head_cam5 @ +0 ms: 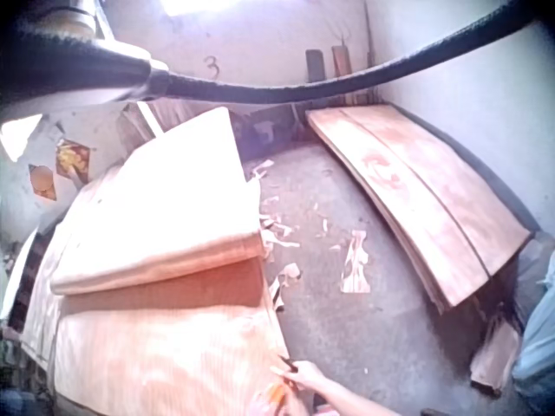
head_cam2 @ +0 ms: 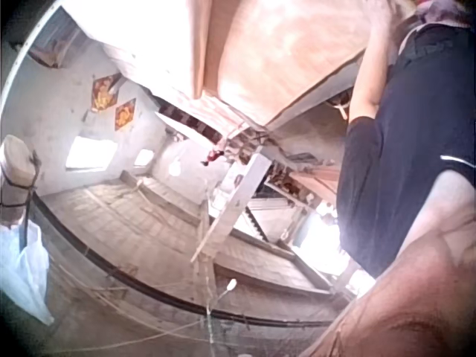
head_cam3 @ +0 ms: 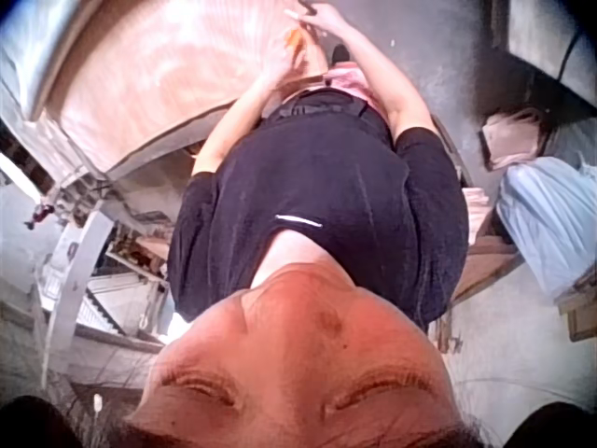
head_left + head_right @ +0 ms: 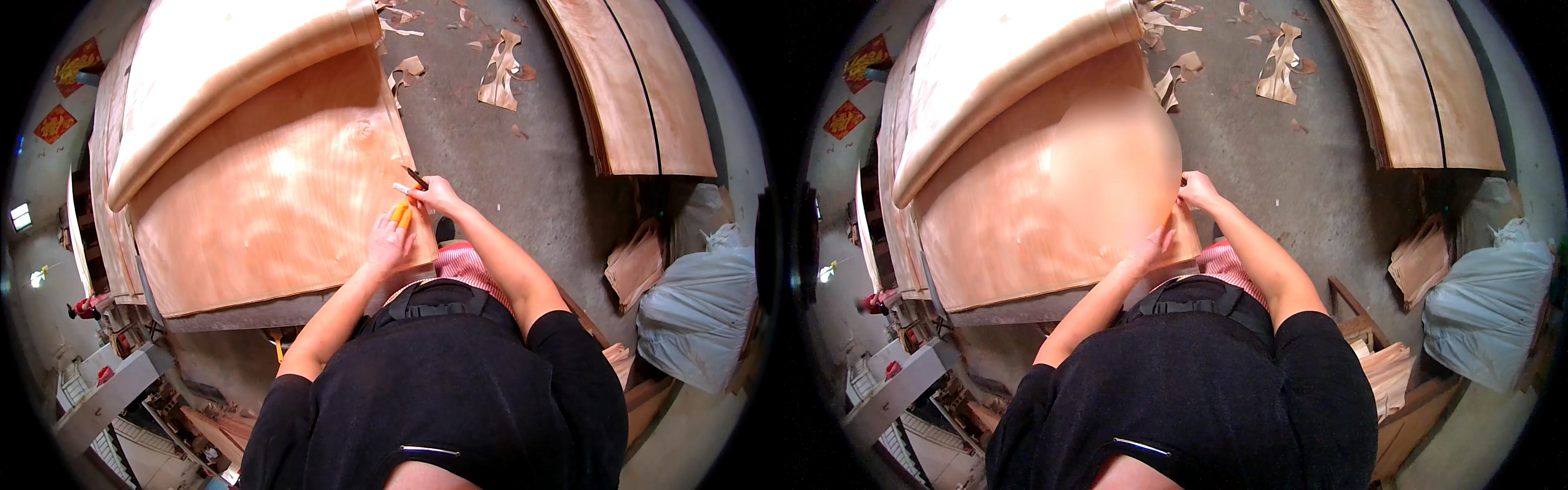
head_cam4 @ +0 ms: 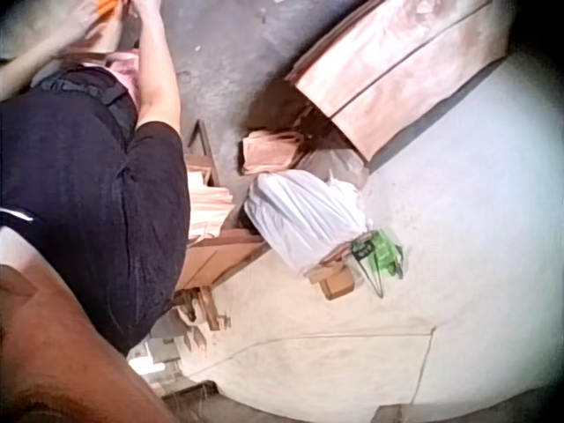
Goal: The person uses a utility knife to cut a large sheet of wood veneer on a workbench. They repeatedly lift the veneer to inspect the cut and then continue slicing along the edge to separate a strip. The process involves careful hand coordination to maintain a straight cut line.
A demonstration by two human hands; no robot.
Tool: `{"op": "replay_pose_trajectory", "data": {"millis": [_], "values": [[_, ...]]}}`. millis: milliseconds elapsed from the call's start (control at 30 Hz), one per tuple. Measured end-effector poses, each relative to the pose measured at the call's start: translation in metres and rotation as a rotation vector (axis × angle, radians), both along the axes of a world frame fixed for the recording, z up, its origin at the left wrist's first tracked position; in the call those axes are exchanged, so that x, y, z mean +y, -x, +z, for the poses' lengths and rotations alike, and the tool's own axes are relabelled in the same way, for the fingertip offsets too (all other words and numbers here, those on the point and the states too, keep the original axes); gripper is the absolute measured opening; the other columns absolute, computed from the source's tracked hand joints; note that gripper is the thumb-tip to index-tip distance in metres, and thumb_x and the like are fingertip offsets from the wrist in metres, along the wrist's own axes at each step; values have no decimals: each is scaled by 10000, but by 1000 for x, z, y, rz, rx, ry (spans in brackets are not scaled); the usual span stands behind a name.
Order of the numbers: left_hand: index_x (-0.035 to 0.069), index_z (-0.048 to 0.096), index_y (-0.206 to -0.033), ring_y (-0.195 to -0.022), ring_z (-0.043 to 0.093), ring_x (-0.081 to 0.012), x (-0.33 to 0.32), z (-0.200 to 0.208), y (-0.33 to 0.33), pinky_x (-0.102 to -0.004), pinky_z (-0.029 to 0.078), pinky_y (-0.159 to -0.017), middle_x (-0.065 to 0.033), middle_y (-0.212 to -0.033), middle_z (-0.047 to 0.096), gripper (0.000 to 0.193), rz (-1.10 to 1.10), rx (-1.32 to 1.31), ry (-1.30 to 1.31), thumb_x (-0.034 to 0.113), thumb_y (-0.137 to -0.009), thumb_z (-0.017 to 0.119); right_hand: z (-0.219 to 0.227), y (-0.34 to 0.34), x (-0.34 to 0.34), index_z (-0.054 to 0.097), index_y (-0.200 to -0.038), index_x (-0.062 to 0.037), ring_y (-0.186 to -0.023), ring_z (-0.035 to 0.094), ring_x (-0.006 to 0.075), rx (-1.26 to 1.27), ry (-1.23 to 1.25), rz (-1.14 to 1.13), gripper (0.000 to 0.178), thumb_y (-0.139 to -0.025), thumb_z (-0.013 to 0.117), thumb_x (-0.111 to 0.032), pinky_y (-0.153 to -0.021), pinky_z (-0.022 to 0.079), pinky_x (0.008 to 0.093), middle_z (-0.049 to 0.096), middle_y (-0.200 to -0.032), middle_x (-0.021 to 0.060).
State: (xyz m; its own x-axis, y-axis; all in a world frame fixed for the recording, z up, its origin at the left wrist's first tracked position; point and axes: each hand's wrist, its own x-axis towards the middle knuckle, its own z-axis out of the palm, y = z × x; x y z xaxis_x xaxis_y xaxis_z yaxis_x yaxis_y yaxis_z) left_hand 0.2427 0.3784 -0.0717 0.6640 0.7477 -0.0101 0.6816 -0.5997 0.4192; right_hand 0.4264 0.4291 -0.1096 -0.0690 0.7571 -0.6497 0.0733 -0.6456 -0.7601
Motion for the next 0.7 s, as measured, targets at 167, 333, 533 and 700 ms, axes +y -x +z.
{"op": "replay_pose_trajectory", "data": {"millis": [167, 333, 533, 700], "values": [[-16, 533, -1109, -1295, 260, -296, 29, -1, -7, -495, 219, -1027, -175, -1331, 373, 526, -33, 92, 18, 319, -719, 646, -12, 0, 1, 613, -743, -14, -511, 535, 71, -10, 13, 13, 162, -807, 629, -162, -495, 426, 227, 616, -642, 22], [17, 418, -1264, -1320, 197, -296, 35, 13, -15, -505, 157, -1045, -168, -1372, 313, 692, -54, 216, 66, 431, -740, 601, -12, -4, 0, 631, -860, -27, -557, 557, 97, 54, 42, 12, 154, -784, 609, -159, -537, 444, 250, 608, -638, 26], [58, 374, -1308, -1320, 199, -310, 26, 18, -11, -544, 150, -1031, -167, -1377, 302, 779, -79, 279, 50, 460, -695, 637, -5, -9, -5, 627, -787, -49, -596, 598, 131, -79, 7, 77, 200, -767, 639, -248, -593, 464, 275, 634, -653, 45], [44, 389, -1294, -1304, 226, -315, 26, 19, -12, -536, 165, -1027, -180, -1357, 324, 767, -72, 308, 30, 461, -697, 630, 5, -8, 0, 620, -759, -55, -617, 619, 169, -229, -27, 161, 215, -736, 623, -269, -615, 475, 306, 641, -655, 57]]}}
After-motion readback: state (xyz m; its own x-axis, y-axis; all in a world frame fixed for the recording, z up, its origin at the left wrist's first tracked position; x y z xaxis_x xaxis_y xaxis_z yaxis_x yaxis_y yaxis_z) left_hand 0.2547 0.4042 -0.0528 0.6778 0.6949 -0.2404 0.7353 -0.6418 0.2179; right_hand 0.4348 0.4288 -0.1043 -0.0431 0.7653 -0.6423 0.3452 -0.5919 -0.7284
